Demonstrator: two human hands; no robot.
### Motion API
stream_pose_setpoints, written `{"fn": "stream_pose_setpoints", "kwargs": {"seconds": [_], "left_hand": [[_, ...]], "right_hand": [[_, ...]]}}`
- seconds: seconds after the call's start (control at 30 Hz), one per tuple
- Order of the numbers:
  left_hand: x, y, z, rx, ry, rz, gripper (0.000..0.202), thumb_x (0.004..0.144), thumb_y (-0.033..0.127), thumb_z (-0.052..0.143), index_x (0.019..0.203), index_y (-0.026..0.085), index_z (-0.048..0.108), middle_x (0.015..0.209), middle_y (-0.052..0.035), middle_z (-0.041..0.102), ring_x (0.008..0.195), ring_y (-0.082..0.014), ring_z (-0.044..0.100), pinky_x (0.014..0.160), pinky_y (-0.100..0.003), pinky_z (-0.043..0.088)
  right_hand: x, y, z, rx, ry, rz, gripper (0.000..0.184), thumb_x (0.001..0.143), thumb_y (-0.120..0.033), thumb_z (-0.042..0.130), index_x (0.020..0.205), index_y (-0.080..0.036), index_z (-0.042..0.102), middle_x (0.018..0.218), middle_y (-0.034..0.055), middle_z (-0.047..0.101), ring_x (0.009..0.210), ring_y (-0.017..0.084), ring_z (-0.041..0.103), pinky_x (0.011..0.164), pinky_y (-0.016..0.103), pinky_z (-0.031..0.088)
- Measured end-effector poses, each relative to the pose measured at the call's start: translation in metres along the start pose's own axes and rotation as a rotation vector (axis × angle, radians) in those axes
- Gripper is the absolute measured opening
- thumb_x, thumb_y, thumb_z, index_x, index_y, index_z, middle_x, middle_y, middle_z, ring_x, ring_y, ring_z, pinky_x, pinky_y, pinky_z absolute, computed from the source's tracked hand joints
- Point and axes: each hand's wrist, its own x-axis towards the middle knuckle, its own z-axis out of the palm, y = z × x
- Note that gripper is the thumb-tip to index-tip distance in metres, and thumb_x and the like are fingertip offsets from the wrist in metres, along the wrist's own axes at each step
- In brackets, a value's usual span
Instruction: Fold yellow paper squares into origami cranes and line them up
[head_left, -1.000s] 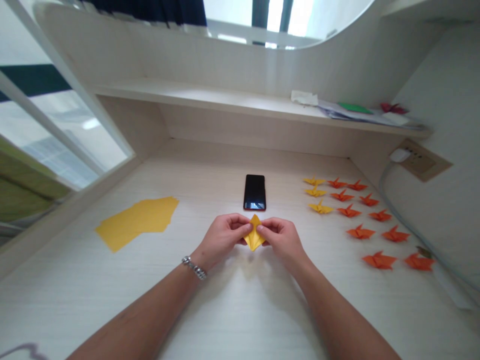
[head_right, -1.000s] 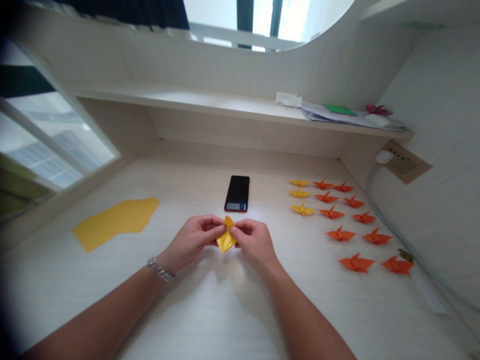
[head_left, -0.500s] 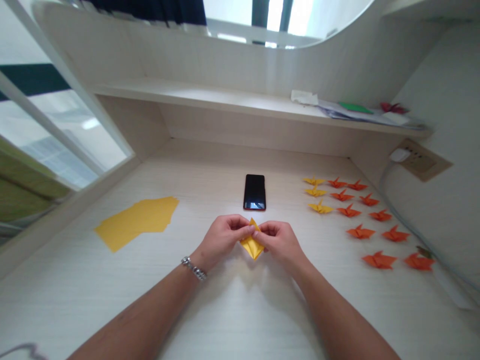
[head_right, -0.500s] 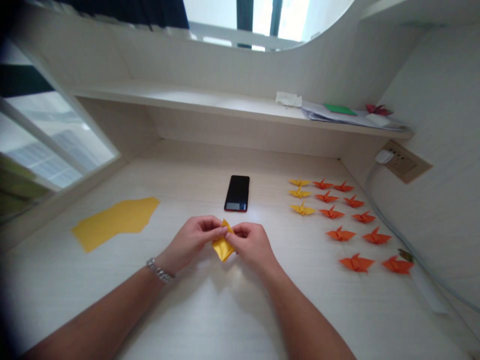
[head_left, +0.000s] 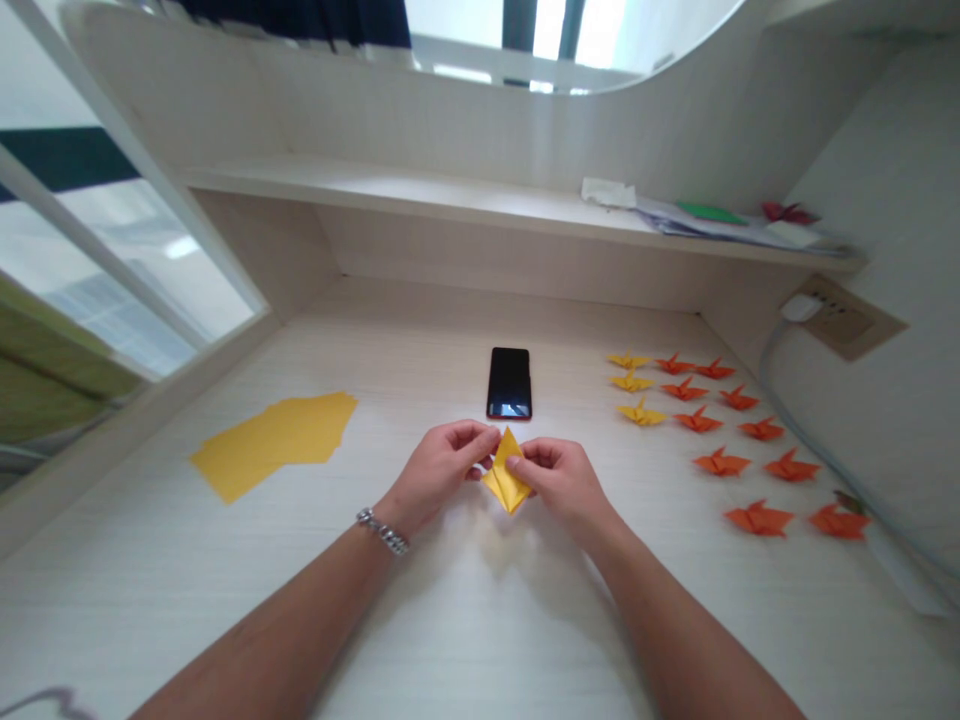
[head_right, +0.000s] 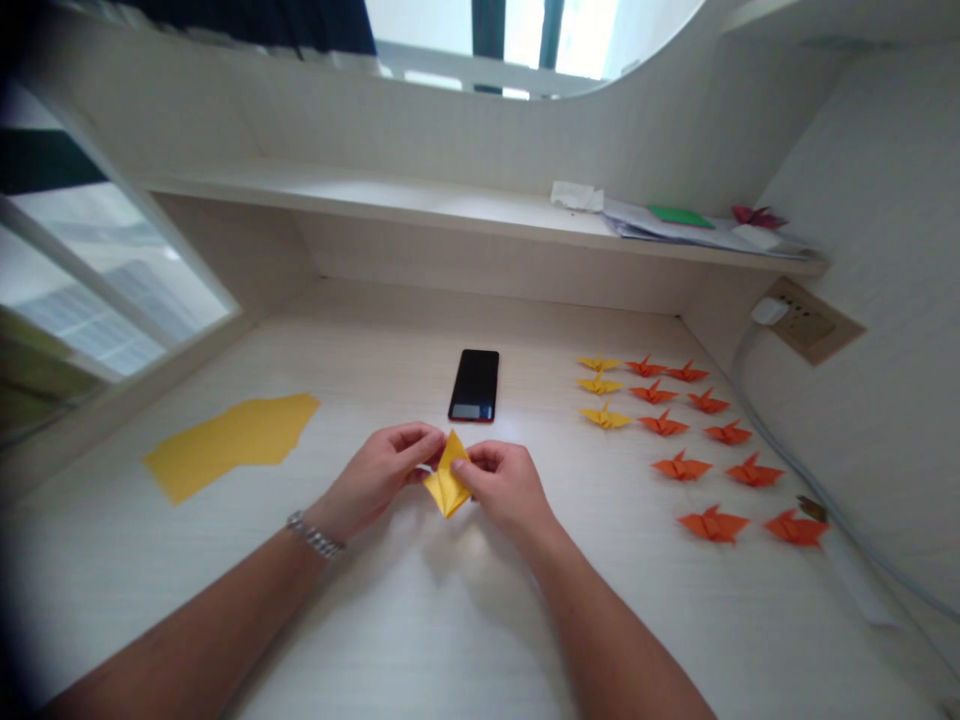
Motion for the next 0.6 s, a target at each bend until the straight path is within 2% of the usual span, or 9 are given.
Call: {"fn": "stream_pose_setpoints", "kwargs": {"seconds": [0.13,0.3,0.47,0.6], "left_hand": [[-0.0026,0.0033,0.0024,-0.037,-0.122,-0.028,0.030,0.069,0.035,0.074,0.090,0.014,0.065,0.077,-0.0047,0.066,0.065,-0.0133,0.060,0.056,-0.022,0.046],[-0.0044,0.0012,0.0035,-0.090,-0.112,0.001,0.028,0.070,0.029,0.073,0.091,0.013,0.063,0.079,-0.0053,0.066,0.068,-0.0135,0.061,0.058,-0.022,0.049],[-0.0061,0.0011,0.0066,-0.135,-0.121,-0.023,0.039,0.067,0.026,0.075,0.102,0.014,0.061,0.079,-0.0045,0.065,0.071,-0.0156,0.063,0.062,-0.028,0.053],[-0.0061,0.0001,0.0087,-0.157,-0.118,0.016,0.046,0.063,0.018,0.077,0.106,0.015,0.061,0.080,-0.0033,0.064,0.071,-0.0140,0.062,0.068,-0.028,0.052]], "right_hand": [[0.0001,-0.0037,0.0003,0.103,0.063,-0.059,0.026,0.071,-0.038,0.069,0.081,-0.014,0.070,0.070,0.0047,0.069,0.061,0.016,0.062,0.055,0.026,0.048],[0.0014,-0.0013,0.0003,0.081,0.091,-0.100,0.025,0.070,-0.037,0.070,0.081,-0.014,0.070,0.069,0.0046,0.069,0.061,0.017,0.062,0.055,0.026,0.049],[0.0010,0.0008,0.0002,0.046,0.120,-0.150,0.026,0.073,-0.038,0.068,0.082,-0.015,0.069,0.074,0.0059,0.070,0.064,0.017,0.063,0.060,0.028,0.051],[-0.0004,-0.0011,0.0016,-0.028,0.172,-0.201,0.025,0.075,-0.039,0.065,0.083,-0.016,0.068,0.075,0.0057,0.069,0.065,0.017,0.063,0.059,0.027,0.050]]}}
